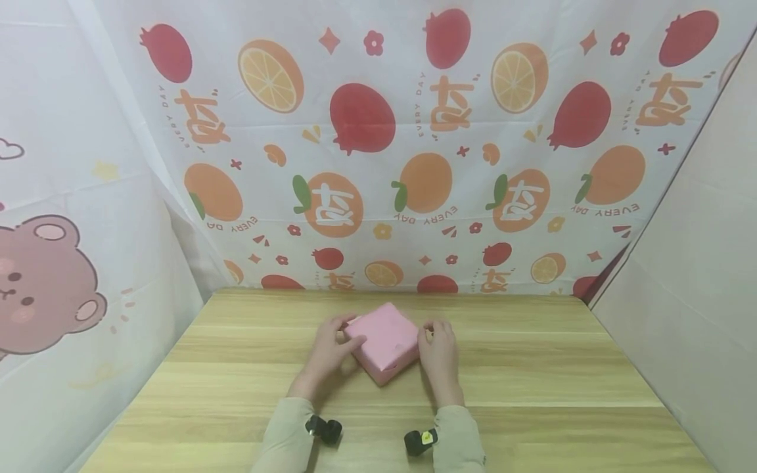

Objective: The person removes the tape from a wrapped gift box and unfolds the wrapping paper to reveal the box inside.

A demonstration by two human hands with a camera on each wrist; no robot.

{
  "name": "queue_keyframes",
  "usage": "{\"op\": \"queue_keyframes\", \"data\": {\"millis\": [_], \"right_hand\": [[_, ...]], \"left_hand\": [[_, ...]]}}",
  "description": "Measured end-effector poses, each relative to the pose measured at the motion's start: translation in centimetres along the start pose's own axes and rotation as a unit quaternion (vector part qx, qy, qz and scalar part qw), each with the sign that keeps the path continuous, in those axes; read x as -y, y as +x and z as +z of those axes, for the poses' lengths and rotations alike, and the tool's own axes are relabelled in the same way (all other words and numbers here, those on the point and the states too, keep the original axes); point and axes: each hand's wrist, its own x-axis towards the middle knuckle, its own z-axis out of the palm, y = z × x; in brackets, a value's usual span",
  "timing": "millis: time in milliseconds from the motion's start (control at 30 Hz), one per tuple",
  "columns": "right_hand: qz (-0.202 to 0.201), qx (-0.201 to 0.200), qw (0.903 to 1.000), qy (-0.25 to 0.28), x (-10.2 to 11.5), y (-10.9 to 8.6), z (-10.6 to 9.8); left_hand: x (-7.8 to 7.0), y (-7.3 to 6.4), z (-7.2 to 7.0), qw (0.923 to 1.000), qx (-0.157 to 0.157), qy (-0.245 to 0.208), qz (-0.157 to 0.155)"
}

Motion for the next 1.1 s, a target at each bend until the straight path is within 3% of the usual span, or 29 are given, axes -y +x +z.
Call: {"op": "queue_keyframes", "data": {"millis": [167,333,667,900,1100], "right_hand": [[-0.002,-0.003,1.0,0.009,0.12,-0.02,0.03],[0.005,0.02,0.9996,0.017,0.34,-0.08,-0.1],[-0.012,0.064,0.9977,0.019,0.74,-0.29,-0.21],[0.002,0.123,0.9923,-0.013,0.83,-0.35,0.01],[-0.021,0.107,0.994,-0.002,0.65,-0.39,0.12]], "left_hand": [[-0.08,0.02,-0.22,0.9998,-0.012,0.002,0.017],[-0.22,-0.08,-0.36,0.9991,-0.022,-0.004,0.035],[-0.35,-0.24,-0.34,0.999,-0.021,-0.034,0.018],[-0.61,-0.26,-0.28,0.9992,-0.026,-0.016,0.027],[-0.47,-0.19,-0.15,0.999,-0.026,-0.01,0.034]]}}
